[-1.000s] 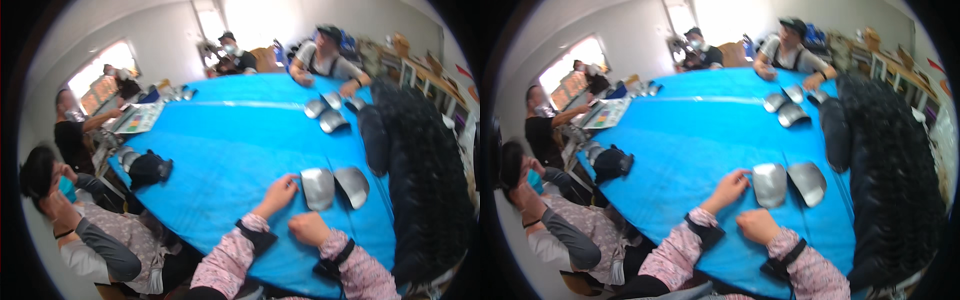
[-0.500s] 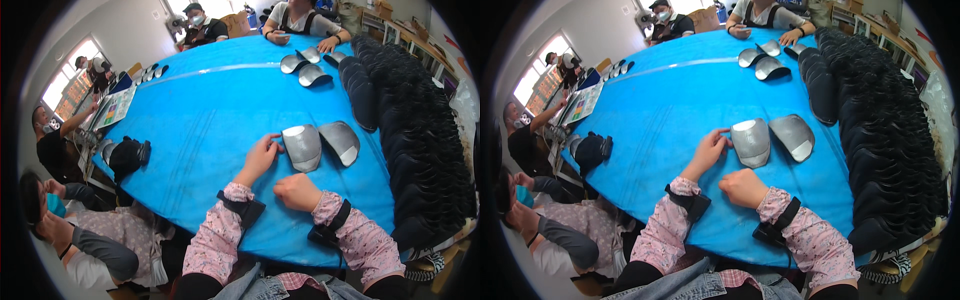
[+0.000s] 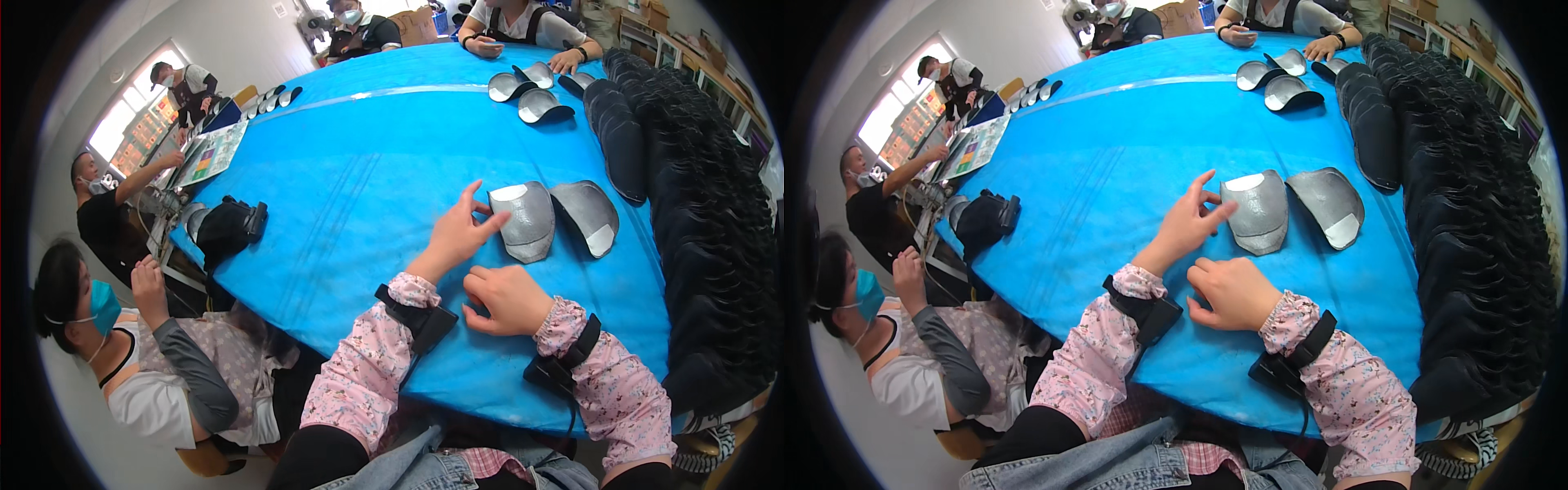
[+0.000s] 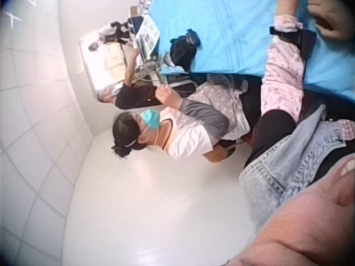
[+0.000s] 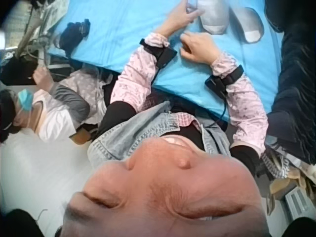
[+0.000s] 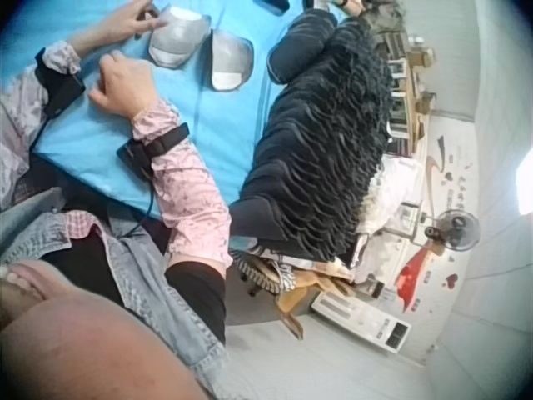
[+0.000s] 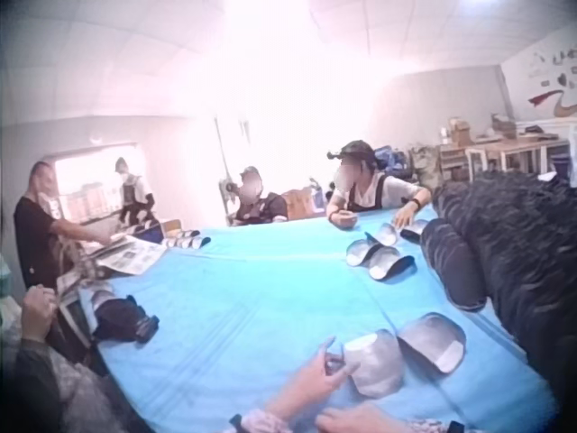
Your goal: Applying lining or inserts into pre-cut shoe upper components.
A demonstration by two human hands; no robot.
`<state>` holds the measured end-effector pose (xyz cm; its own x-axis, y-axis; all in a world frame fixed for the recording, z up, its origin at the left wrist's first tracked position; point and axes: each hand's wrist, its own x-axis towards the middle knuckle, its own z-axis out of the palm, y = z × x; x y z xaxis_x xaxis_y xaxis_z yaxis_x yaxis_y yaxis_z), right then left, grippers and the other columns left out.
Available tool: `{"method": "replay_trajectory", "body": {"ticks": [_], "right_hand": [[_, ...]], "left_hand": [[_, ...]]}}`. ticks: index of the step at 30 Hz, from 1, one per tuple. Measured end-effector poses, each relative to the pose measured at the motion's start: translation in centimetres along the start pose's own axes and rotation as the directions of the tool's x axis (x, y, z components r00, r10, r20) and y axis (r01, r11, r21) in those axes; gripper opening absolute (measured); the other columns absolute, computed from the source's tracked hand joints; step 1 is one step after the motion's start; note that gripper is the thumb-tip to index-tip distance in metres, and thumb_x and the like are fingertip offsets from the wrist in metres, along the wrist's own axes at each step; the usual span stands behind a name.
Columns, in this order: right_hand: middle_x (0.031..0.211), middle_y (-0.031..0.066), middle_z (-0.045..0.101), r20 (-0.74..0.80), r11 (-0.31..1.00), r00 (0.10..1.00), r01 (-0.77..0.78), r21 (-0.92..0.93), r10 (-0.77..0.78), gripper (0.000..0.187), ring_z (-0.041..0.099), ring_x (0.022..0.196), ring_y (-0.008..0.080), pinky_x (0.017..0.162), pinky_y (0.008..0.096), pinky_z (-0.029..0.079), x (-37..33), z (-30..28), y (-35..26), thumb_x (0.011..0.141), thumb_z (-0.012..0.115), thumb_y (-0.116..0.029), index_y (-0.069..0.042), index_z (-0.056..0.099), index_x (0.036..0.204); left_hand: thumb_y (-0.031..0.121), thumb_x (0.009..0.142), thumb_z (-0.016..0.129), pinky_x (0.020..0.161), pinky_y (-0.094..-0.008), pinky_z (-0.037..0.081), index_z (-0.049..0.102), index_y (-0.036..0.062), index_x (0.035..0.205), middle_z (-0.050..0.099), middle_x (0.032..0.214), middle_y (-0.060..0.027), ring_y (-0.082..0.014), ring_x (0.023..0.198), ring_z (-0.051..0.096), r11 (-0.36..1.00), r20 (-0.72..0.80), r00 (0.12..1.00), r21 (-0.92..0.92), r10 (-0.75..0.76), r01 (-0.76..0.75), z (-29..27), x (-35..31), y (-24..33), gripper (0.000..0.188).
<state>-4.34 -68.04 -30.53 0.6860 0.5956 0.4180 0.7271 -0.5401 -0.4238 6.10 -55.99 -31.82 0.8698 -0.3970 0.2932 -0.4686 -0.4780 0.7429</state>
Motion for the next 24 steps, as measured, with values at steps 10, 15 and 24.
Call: {"method": "replay_trajectory", "body": {"ticks": [10, 15, 24], "right_hand": [[0.046, 0.0094, 0.04, -0.281, 0.998, 0.958, 0.044, -0.043, -0.054, 0.04, 0.045, 0.042, 0.0266, 0.039, 0.0353, 0.033, 0.2, -1.1, -1.0, 0.082, 0.058, -0.016, -0.006, 0.039, 0.048], [0.054, 0.0125, 0.047, -0.378, 0.987, 0.923, -0.015, 0.159, 0.075, 0.033, 0.048, 0.046, 0.0278, 0.043, 0.0348, 0.035, 0.5, -2.5, -0.7, 0.09, 0.048, -0.021, -0.002, 0.049, 0.063], [0.066, 0.007, 0.054, -0.488, 0.907, 0.789, -0.2, 0.37, 0.373, 0.054, 0.041, 0.039, 0.0112, 0.033, 0.0247, 0.034, 10.7, -11.8, 3.8, 0.092, 0.04, -0.02, 0.001, 0.014, 0.135]], "left_hand": [[0.027, 0.086, 0.052, 0.068, -0.0269, 0.045, 0.041, -0.0026, 0.124, 0.058, 0.103, -0.0083, -0.0122, 0.085, 0.054, 0.808, 0.059, 0.945, -0.503, -0.322, 0.307, -0.5, 1.2, -1.1, 0.05], [0.03, 0.085, 0.048, 0.083, -0.0302, 0.039, 0.05, 0.0011, 0.114, 0.056, 0.104, -0.0076, -0.0156, 0.097, 0.051, 0.63, 0.169, 0.915, -0.679, -0.366, 0.377, -1.4, 1.3, -1.2, 0.042], [0.032, 0.092, 0.033, 0.087, -0.0341, 0.043, 0.05, 0.0062, 0.109, 0.056, 0.107, -0.006, -0.0179, 0.098, 0.055, 0.308, 0.246, 0.933, -0.895, -0.262, 0.322, -1.1, 1.1, 0.8, 0.035]]}}
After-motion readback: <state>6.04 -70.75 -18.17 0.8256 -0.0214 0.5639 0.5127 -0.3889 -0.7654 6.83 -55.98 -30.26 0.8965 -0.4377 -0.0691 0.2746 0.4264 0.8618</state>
